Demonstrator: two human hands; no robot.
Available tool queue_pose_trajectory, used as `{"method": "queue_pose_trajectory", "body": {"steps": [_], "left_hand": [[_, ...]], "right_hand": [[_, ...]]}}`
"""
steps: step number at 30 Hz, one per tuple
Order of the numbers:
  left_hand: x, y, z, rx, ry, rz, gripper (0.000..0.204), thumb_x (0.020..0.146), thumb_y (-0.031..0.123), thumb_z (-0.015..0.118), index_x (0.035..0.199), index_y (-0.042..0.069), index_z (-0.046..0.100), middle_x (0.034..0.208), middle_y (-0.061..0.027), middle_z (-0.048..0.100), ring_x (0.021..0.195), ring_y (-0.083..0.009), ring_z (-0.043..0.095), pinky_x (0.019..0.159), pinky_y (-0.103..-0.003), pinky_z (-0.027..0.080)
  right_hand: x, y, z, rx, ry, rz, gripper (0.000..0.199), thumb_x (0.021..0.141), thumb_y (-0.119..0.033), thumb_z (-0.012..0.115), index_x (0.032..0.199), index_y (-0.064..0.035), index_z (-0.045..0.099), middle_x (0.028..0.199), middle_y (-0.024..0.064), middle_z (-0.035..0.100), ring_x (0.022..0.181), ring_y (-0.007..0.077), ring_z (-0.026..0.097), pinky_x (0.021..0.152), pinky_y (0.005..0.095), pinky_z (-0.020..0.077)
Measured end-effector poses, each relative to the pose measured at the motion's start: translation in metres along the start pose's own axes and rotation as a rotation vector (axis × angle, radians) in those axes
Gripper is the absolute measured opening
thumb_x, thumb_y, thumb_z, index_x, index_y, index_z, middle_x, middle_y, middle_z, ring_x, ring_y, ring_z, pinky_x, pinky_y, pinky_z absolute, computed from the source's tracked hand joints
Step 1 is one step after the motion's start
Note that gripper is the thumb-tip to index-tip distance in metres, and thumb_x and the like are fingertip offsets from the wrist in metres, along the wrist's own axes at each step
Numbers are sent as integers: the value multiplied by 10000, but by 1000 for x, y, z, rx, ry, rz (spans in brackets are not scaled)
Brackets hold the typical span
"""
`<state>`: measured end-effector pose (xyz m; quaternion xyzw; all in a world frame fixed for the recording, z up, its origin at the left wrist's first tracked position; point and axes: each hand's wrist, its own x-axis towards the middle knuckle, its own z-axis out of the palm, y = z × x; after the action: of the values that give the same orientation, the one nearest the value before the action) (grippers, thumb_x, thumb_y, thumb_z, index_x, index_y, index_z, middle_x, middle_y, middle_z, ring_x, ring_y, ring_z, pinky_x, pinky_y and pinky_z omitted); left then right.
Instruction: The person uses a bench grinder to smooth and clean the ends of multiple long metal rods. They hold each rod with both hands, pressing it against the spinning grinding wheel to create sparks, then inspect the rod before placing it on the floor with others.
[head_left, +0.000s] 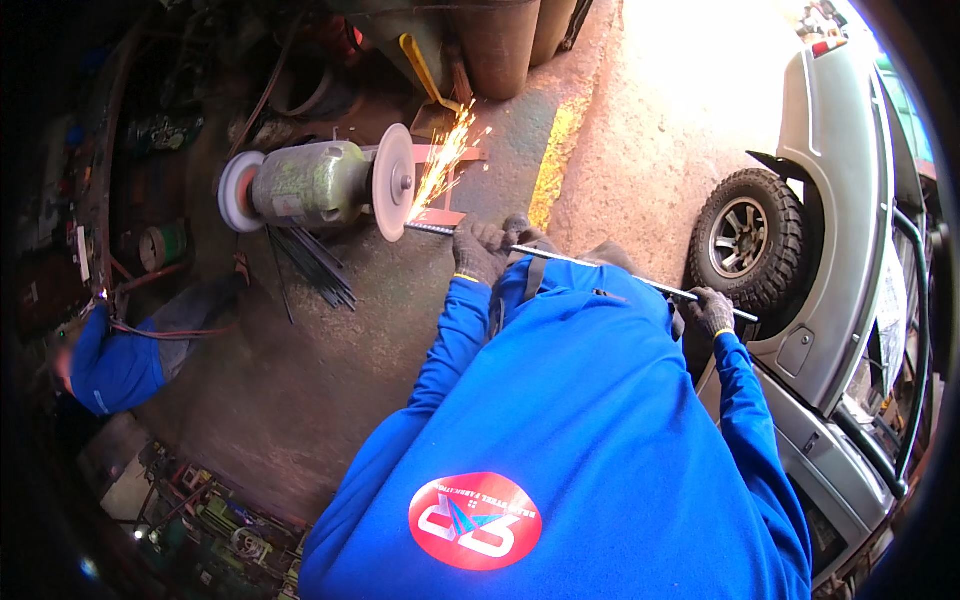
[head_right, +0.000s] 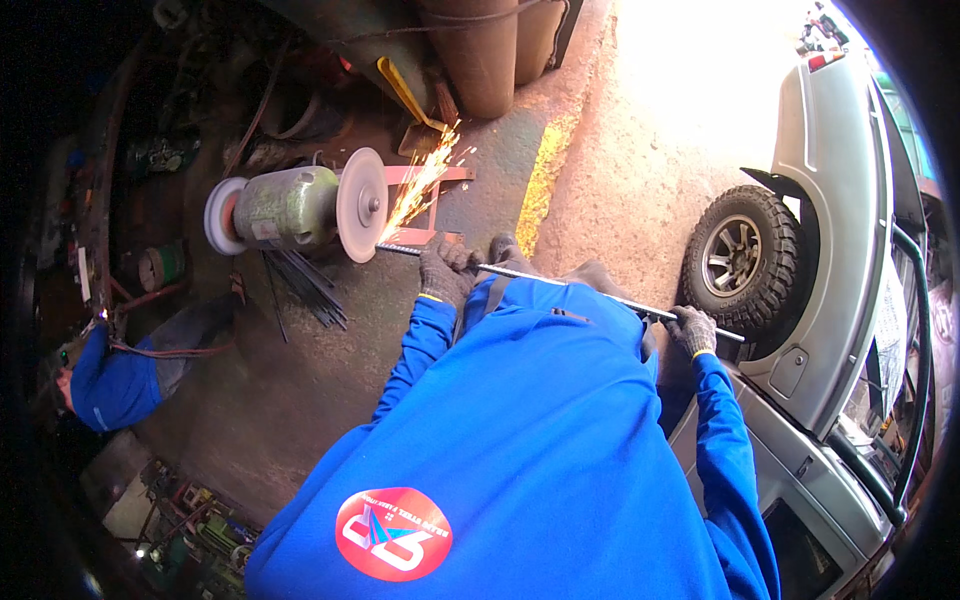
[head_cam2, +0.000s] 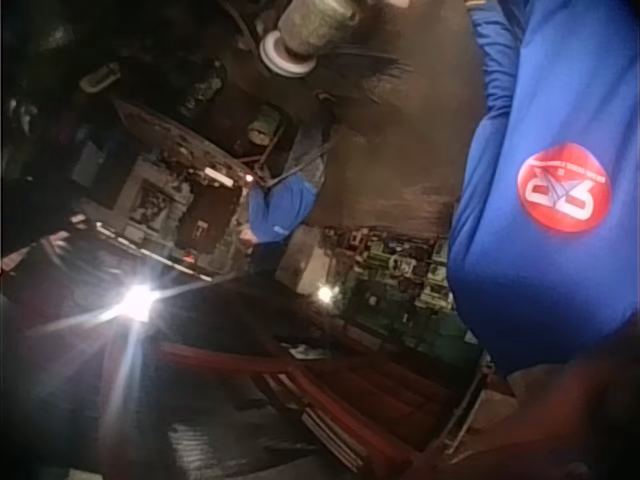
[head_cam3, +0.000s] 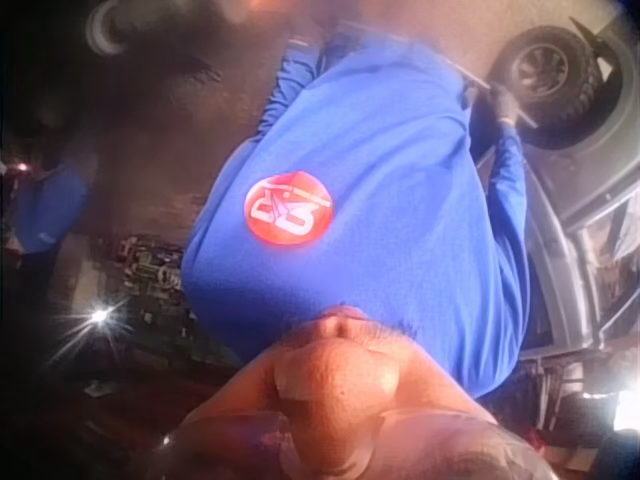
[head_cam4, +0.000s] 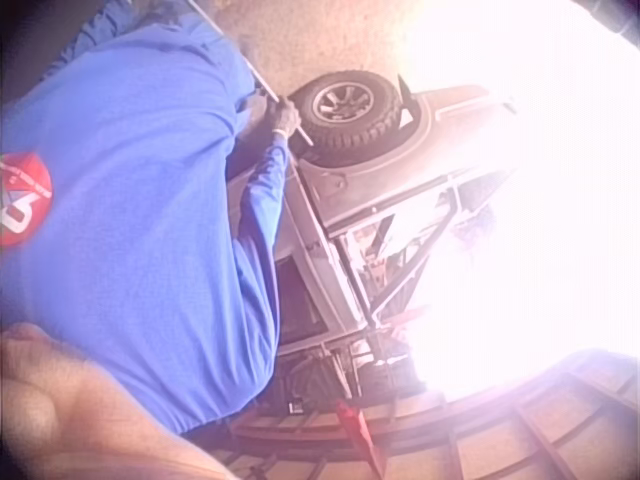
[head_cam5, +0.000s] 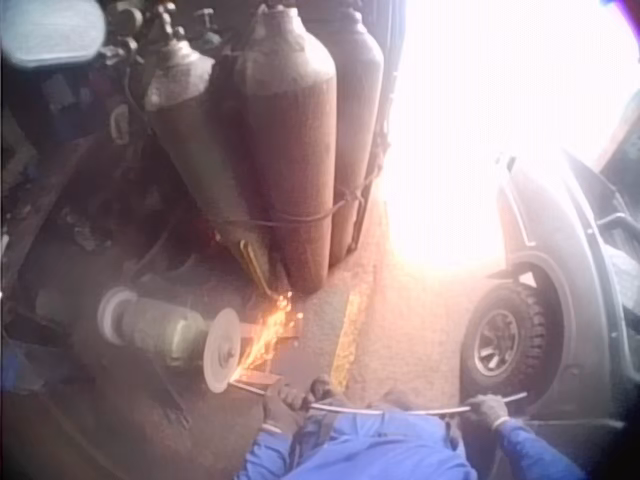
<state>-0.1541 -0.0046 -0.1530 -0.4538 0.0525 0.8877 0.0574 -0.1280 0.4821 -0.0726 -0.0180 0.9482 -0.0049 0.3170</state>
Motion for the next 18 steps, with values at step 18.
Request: {"method": "queue_pose_trajectory", "body": {"steps": [18], "left_hand": [[0,0,4,15,13,11,504,997,337,422,547,202,238,501,38,152,424,-129,170,574,-398,460]], "right_hand": [[1,10,12,27,25,-38,269,845,-391,673,1031,-201,713,992,85,684,966,326,634,851,470,467]]}}
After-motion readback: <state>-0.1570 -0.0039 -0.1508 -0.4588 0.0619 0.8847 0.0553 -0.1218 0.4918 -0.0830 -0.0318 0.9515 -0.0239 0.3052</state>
